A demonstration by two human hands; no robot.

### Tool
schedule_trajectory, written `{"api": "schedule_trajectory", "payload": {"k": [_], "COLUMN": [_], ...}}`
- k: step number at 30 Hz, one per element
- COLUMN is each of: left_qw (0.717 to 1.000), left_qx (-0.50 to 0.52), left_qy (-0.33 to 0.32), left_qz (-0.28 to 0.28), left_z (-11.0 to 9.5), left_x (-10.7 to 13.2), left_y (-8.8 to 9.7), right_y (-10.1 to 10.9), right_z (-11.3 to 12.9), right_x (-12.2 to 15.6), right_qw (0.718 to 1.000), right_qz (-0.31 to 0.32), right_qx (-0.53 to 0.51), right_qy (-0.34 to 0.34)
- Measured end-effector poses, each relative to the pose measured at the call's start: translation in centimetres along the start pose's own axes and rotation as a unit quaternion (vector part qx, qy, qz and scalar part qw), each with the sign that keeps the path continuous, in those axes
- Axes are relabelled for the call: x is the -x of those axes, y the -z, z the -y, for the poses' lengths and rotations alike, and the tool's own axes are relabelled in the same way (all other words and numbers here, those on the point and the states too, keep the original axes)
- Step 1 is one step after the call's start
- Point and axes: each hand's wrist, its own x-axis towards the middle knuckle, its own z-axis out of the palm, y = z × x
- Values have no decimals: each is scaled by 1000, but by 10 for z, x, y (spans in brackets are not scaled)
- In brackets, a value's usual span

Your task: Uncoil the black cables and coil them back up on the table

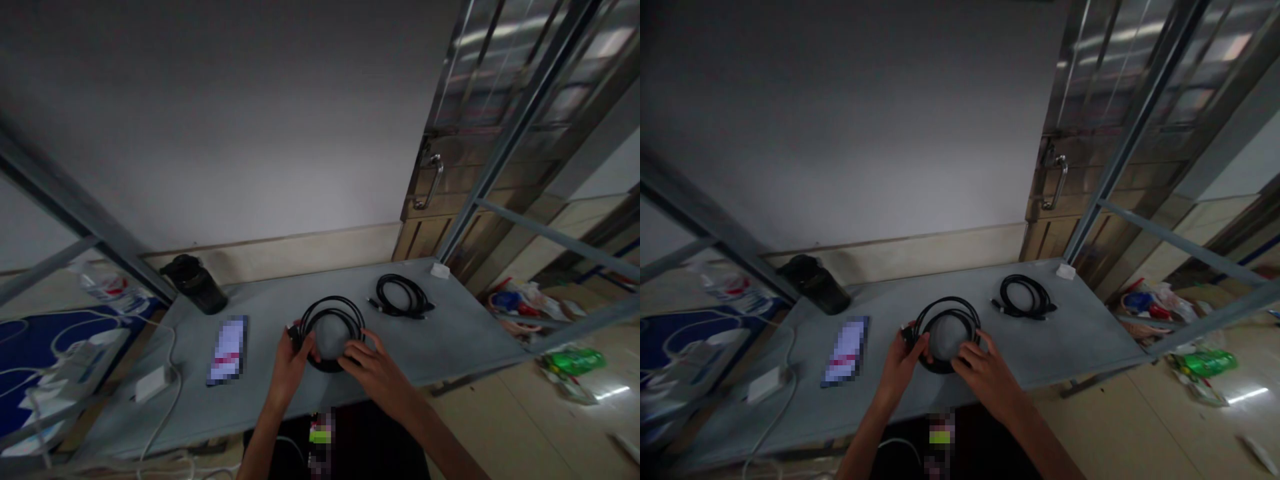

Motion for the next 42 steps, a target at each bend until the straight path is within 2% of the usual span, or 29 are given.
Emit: {"api": "schedule_trajectory", "payload": {"k": [5, 10, 15, 18, 20, 24, 27, 32, 36, 39, 42], "left_qw": [997, 989, 968, 956, 949, 938, 936, 931, 934, 936, 934], "left_qx": [-74, -135, -235, -265, -286, -313, -314, -313, -300, -292, -282], "left_qy": [0, -21, -71, -99, -118, -141, -151, -172, -165, -156, -166], "left_qz": [-33, -54, -62, -73, -61, -48, -56, -76, -98, -118, -144], "left_z": [19, 42, 73, 87, 91, 93, 94, 91, 87, 81, 63], "left_x": [-11, -26, -38, -38, -38, -38, -40, -41, -42, -41, -33], "left_y": [2, 4, 10, 12, 13, 14, 16, 16, 14, 11, 4], "right_y": [-16, -50, -77, -86, -88, -88, -87, -95, -101, -102, -102], "right_z": [-17, -36, -46, -46, -47, -49, -50, -56, -62, -66, -66], "right_x": [-4, -2, 8, 11, 12, 12, 12, 13, 15, 15, 15], "right_qw": [1000, 996, 984, 977, 976, 975, 973, 962, 960, 954, 952], "right_qz": [2, -35, -57, -77, -81, -69, -61, -88, -91, -92, -93], "right_qx": [0, 0, -75, -104, -112, -122, -136, -162, -174, -192, -196], "right_qy": [-16, -87, -153, -169, -171, -171, -176, -199, -200, -213, -216]}}
